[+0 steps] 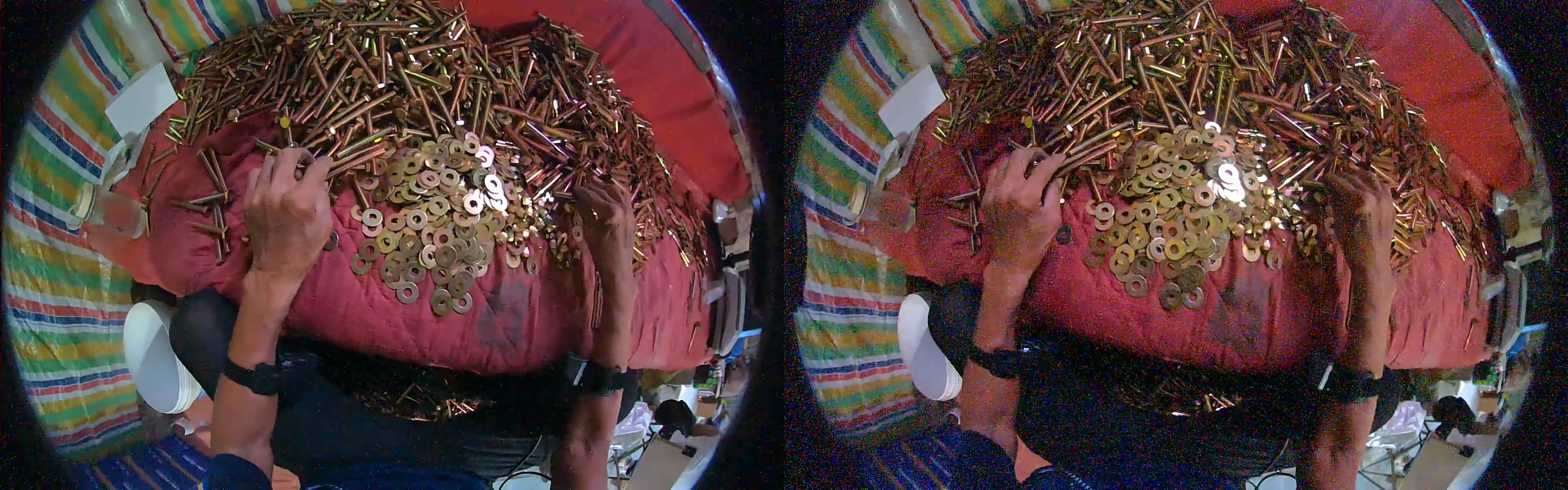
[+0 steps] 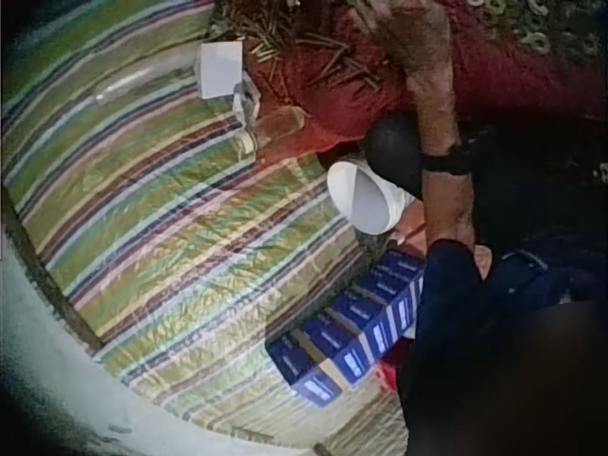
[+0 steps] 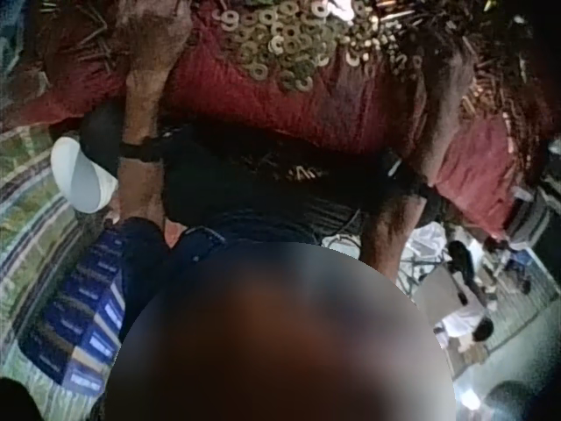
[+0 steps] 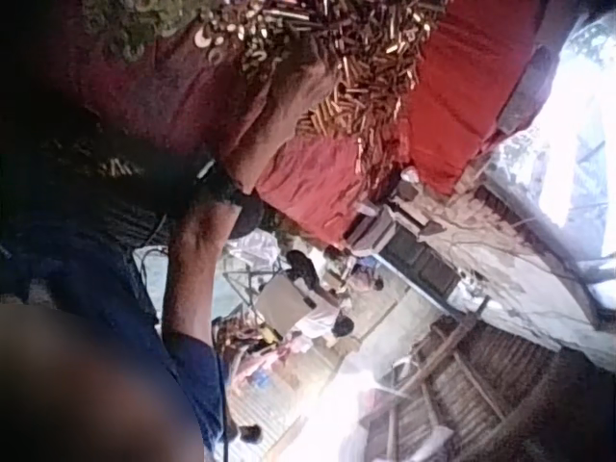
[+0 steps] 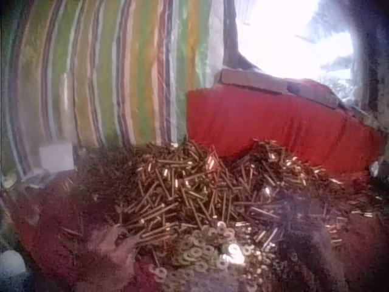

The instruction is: The person repeatedly picks up a bolt and a washer, then screws the washer onto the bolt by hand. The assembled fasteners are placed back onto the red cloth among many other bolts and washers.

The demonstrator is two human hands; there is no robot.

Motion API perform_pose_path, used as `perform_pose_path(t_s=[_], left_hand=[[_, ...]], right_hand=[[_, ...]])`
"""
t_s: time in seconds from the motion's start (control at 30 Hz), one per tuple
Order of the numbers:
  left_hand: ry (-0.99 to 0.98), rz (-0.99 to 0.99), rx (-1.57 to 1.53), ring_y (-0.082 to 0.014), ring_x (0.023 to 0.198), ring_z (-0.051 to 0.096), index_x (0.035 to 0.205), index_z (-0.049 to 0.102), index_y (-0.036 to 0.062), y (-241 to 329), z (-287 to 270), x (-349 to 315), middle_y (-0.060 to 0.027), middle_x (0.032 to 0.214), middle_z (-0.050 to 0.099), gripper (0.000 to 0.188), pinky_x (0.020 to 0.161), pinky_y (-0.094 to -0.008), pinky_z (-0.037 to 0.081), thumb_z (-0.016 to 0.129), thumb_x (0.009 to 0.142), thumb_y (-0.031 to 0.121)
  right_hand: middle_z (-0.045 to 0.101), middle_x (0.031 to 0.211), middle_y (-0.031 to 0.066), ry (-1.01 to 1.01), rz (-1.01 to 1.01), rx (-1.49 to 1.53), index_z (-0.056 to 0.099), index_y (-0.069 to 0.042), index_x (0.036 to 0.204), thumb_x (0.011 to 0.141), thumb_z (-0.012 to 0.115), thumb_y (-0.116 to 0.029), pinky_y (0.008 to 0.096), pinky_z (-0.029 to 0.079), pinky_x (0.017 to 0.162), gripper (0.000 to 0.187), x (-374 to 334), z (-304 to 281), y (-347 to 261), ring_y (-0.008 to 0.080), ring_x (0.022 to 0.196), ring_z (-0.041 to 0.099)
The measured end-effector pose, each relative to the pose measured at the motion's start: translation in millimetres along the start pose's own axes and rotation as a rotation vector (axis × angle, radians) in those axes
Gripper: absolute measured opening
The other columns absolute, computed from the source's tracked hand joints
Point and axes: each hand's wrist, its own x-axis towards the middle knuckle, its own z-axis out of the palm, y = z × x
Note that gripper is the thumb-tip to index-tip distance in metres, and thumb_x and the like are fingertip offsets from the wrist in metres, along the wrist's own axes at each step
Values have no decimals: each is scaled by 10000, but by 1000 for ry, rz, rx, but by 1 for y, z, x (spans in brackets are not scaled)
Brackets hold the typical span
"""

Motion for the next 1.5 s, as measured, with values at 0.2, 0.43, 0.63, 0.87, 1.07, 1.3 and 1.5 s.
perform_pose_path(t_s=[0.2,0.43,0.63,0.87,1.07,1.3,1.5], left_hand=[[-16,-29,-121,-354,957,650,1009,711,51,2,5,5,-127,1009,643,214,829,-484,528,778,806,62],[-93,-140,-197,-335,950,704,1018,755,27,10,-19,2,-141,1014,699,221,852,-420,560,799,809,83],[-21,-163,-384,-348,893,688,1015,763,57,13,-28,9,-134,939,682,245,784,-449,542,805,774,42],[-316,-137,-232,-358,901,702,1151,759,71,17,-24,-2,-147,1004,686,336,820,-427,560,792,819,100],[-236,-196,-515,-288,872,711,1060,779,38,23,-36,2,-126,934,690,231,758,-390,542,781,832,72],[-586,-763,-1584,-275,740,759,1068,719,-110,38,-54,-6,-181,900,750,209,698,-371,645,726,929,46],[-810,-902,-1956,-291,739,766,1173,646,-106,47,-51,-13,-204,895,749,260,694,-401,670,659,989,78]], right_hand=[[731,952,130,149,526,593,683,-4,1112,911,604,-147,384,536,829,260,0,-7,-28,290,888,687],[664,879,72,-306,880,1348,679,27,882,798,678,-63,292,481,683,124,-22,-26,-137,157,773,615],[761,895,121,-363,328,769,723,-3,1110,884,827,-172,374,562,718,300,-25,-20,-172,216,798,731],[749,863,189,-361,243,592,719,0,1061,875,840,-175,384,563,668,282,-22,-29,-168,235,718,737],[719,815,79,-337,564,1049,692,40,991,860,722,-62,312,522,660,168,-13,-31,-165,138,721,658],[706,878,35,-399,825,1200,699,18,947,861,676,-63,256,504,715,121,-8,-40,-148,106,781,639],[747,929,100,-264,768,1073,715,38,1135,971,679,-155,356,569,815,255,-35,-40,-158,236,835,716]])
